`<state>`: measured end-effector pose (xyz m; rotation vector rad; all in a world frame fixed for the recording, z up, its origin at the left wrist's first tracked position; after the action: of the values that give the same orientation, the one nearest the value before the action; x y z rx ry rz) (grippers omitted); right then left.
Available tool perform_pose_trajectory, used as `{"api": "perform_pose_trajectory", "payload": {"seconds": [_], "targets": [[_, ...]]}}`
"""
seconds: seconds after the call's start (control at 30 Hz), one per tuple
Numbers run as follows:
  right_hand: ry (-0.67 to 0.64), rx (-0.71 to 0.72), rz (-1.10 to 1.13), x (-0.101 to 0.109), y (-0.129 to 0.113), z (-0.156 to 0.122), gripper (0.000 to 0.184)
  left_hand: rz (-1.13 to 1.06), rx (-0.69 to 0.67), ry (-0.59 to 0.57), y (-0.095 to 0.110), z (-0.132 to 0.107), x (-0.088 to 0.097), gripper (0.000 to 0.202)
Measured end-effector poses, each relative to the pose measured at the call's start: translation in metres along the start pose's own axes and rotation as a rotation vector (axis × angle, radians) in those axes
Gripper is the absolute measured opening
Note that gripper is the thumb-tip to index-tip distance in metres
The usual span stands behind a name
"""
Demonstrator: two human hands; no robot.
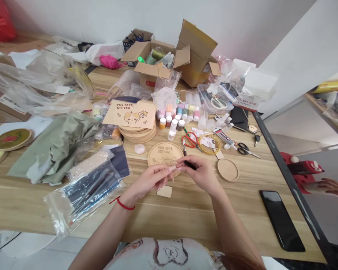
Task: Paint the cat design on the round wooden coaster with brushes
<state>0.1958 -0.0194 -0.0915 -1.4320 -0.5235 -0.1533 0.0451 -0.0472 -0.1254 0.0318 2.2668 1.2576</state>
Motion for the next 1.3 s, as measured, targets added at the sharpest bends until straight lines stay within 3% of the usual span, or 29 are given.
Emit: {"api": "perform_pose_trajectory", "payload": {"seconds": [0.13, 0.23, 0.5, 0.73, 0.97, 1.1, 1.3], "targets": [[-0.018, 0.031, -0.078, 0.002, -0.003, -0.002, 0.015, 0.145, -0.059, 0.003, 0.003, 0.001, 0.007, 0.043], [-0.026, 0.056, -0.096, 0.007, -0.001, -0.003, 0.027, 0.219, -0.108, 0.074, 0.004, 0.000, 0.018, 0.044], [0.163, 0.062, 0.514, 0.015, 0.031, -0.002, 0.057, 0.221, -0.176, 0.256, 0.002, -0.010, 0.043, 0.043], [0.451, 0.021, 0.633, 0.023, 0.041, -0.010, 0.054, 0.243, -0.125, 0.265, -0.014, -0.016, 0.037, 0.043], [0.663, -0.131, 0.780, 0.030, 0.074, -0.017, 0.043, 0.279, -0.109, 0.218, -0.023, -0.018, 0.023, 0.030], [0.687, -0.252, 0.832, 0.028, 0.093, -0.019, 0.038, 0.176, -0.020, 0.229, -0.031, -0.016, 0.018, 0.023], [0.617, -0.300, 0.874, 0.029, 0.102, -0.020, 0.024, 0.045, -0.001, 0.252, -0.037, -0.011, 0.019, 0.023]]}}
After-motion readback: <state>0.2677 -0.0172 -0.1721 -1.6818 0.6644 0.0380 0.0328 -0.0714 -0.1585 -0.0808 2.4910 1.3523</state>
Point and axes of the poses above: each hand's wrist, its own z-axis towards the middle knuckle, its own x-axis out of the back of the hand, y = z × x, the point moved 6 cm from there along z, towards the middle knuckle, and after that the axes turned 13 degrees about -z, right-handed, at the moved point
